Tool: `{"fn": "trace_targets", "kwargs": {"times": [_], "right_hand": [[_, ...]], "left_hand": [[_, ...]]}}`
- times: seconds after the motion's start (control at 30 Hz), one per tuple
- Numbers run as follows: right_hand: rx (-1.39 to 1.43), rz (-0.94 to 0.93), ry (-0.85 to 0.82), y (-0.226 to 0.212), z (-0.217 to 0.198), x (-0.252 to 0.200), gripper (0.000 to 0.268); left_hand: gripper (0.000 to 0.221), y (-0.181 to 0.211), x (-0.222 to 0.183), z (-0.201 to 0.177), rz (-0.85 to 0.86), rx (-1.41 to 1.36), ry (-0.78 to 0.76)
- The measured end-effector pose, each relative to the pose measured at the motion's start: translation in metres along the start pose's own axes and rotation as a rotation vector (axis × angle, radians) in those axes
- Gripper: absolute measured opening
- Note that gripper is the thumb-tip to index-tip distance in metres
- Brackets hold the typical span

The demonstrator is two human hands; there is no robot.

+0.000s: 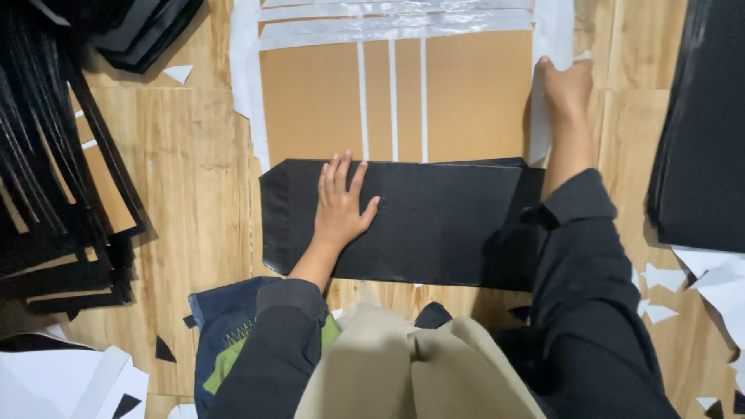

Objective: Assembling folders by manually folding black material over cardboard templates and securing the edges with a pressing tool.

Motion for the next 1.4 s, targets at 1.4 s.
{"fn": "trace_targets", "kwargs": {"times": [1.4], "right_hand": [[-1.117,-1.371,-0.313,-0.093,0.024,-0.130,0.064]], "left_hand": [[0.059,-0.001,-0.009,0.006,-0.011,0.140,0.053]]}}
Point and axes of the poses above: each hand's wrist, its own x-axis towards the middle knuckle, its own z-axis out of the palm, y = z × x, the point moved 1 cm from there along x, towards the middle knuckle
